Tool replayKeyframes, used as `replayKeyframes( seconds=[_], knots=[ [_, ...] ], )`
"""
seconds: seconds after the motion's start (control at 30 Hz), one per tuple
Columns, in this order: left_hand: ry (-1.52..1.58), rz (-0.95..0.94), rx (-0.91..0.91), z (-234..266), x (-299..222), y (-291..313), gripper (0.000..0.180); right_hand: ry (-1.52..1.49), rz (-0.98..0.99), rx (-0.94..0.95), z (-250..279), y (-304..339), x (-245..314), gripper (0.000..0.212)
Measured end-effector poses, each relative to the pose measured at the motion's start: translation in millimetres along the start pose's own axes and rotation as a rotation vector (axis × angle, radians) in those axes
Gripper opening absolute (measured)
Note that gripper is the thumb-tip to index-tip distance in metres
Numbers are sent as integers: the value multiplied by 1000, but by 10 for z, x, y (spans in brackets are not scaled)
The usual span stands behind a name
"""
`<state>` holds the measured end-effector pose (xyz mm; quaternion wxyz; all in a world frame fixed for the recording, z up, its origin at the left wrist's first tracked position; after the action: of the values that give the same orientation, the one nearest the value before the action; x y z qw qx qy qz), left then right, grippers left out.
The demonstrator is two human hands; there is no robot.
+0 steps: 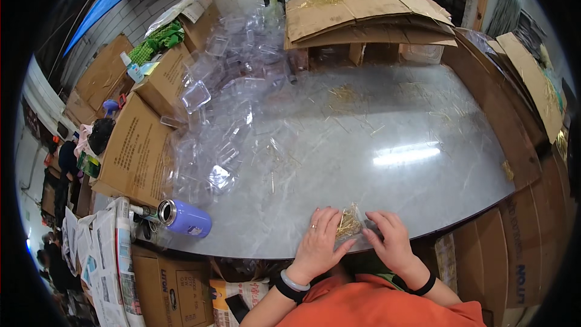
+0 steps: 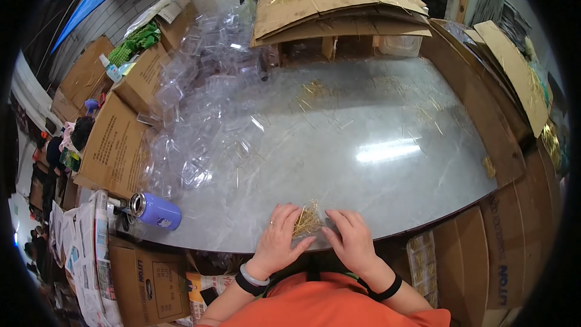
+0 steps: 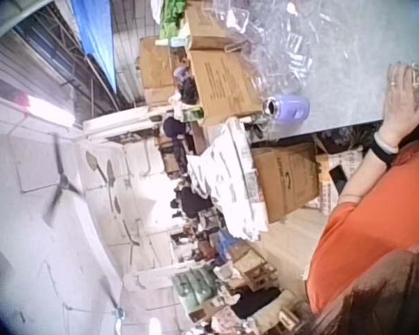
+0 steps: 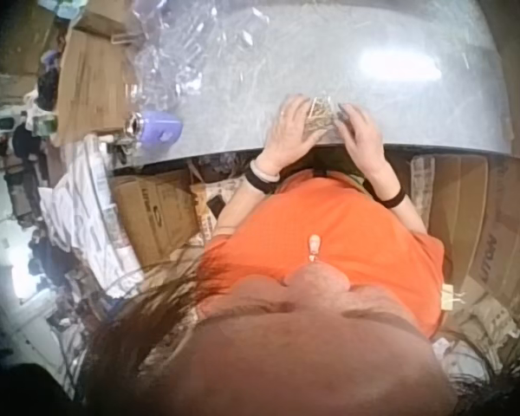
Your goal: Picking small metal components from a table, placing them into small plastic bags, and packing the bags into a cardboard box.
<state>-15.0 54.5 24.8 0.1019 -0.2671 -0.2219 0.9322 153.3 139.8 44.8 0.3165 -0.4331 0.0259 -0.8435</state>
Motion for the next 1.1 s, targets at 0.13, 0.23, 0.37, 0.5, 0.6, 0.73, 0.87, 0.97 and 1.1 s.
replayKeyframes(
  seconds=[0.13,0.23,0.37,0.5,0.6,0.73,0.87,0.97,1.1],
  knots=[
    [33,-11,4,10,-4,6,64,-27,-96,123,-7,-68,-125,16],
    [64,-11,4,43,-15,1,63,-121,-201,184,24,-161,-155,15],
    [103,-19,-7,28,4,2,63,-275,-368,352,-21,-134,-230,18],
    [86,-16,-2,32,7,4,64,-316,-373,355,-111,-74,-154,20],
    [87,-7,-8,38,15,14,64,-173,-451,303,21,-109,-117,23],
    [79,-14,-14,39,0,-9,65,-188,-455,307,-5,-62,-207,24],
    [90,-7,2,48,2,-8,65,-194,-500,320,45,-100,-204,18],
    [116,13,6,47,15,-2,66,-37,-174,285,172,-230,-102,13],
    [108,3,7,65,26,6,66,20,24,420,231,-379,-94,5]
  ],
)
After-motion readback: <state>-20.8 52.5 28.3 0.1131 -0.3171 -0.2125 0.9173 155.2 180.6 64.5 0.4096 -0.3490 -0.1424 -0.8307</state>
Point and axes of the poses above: each hand's wrist, its own y-axis away from the middle knuckle, its own z-axis out of the back of the hand, x = y × z, the point moved 4 cm from there along -y, towards the middle knuckle, and after that the axes turned 8 degrees about -z, right-handed, at the moved point
